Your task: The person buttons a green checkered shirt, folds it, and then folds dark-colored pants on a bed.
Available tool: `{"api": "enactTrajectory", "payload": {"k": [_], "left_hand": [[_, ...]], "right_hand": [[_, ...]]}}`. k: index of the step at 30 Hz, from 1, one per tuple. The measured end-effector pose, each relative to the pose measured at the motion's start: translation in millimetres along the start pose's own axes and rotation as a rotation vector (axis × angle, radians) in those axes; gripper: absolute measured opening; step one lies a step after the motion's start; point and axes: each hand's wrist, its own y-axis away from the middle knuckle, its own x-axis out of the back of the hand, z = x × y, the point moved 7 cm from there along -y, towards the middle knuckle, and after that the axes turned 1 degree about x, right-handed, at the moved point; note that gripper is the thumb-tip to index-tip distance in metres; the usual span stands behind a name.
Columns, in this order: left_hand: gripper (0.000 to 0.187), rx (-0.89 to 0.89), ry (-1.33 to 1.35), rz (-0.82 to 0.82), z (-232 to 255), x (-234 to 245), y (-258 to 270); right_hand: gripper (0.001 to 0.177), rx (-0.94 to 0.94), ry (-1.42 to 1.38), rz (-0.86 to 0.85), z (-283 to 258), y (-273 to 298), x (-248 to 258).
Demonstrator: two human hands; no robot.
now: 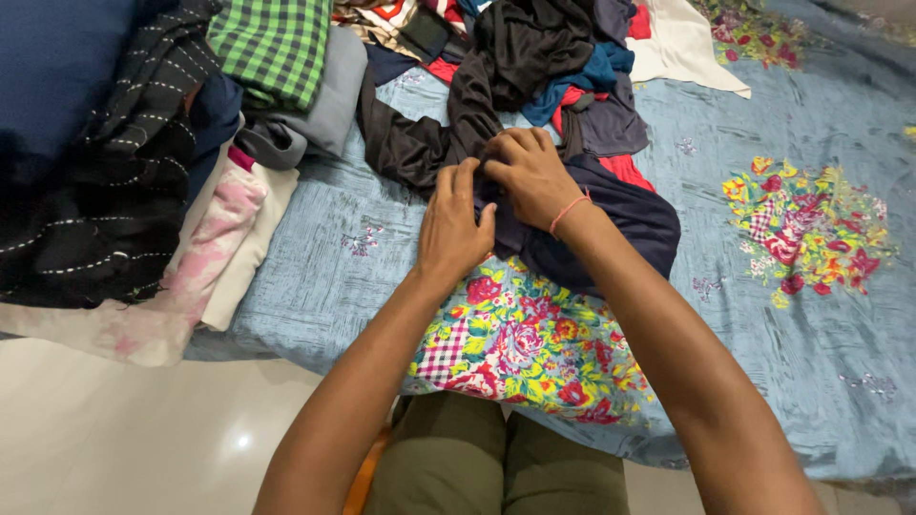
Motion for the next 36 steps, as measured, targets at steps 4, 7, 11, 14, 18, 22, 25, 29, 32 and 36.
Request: {"api": "enactTrajectory", "payload": {"k": [4, 7, 11, 14, 18, 22, 25, 29, 32, 36], "left_hand": [[0.072, 0.034, 0.091, 0.01, 9, 4, 1], [0.068, 0.022, 0.185, 0.029, 14, 2, 2], [0.046, -0.081, 0.238, 0.024, 40, -5, 5], [0.039, -0.204, 0.196, 0.037, 80, -17, 15], [0.039, -0.331, 0.031, -0.058, 128, -53, 28], [0.033, -0.464, -0.147, -0.13, 143, -99, 50], [0.031, -0.541, -0.181, -0.15, 135, -123, 64], [0.033, -0.572, -0.146, -0.182, 124, -133, 66], [0.032, -0.579, -0.14, -0.193, 123, -133, 66], [0.032, -0.579, -0.139, -0.22, 124, -135, 63]], "right_hand": [[0.02, -0.026, -0.009, 0.038, 8, 1, 20], [0.021, -0.03, -0.043, 0.12, 16, 12, 50], [0.024, -0.102, -0.146, 0.113, 29, 31, 92], [0.023, -0.173, -0.141, 0.121, 32, 54, 114], [0.018, -0.246, -0.033, 0.121, 39, 89, 129], [0.014, -0.313, 0.05, 0.104, 51, 135, 120], [0.015, -0.37, 0.007, 0.023, 56, 172, 92], [0.018, -0.452, -0.071, 0.132, 57, 197, 73], [0.022, -0.543, -0.146, 0.239, 61, 195, 74], [0.024, -0.497, -0.276, 0.309, 57, 176, 80]]}}
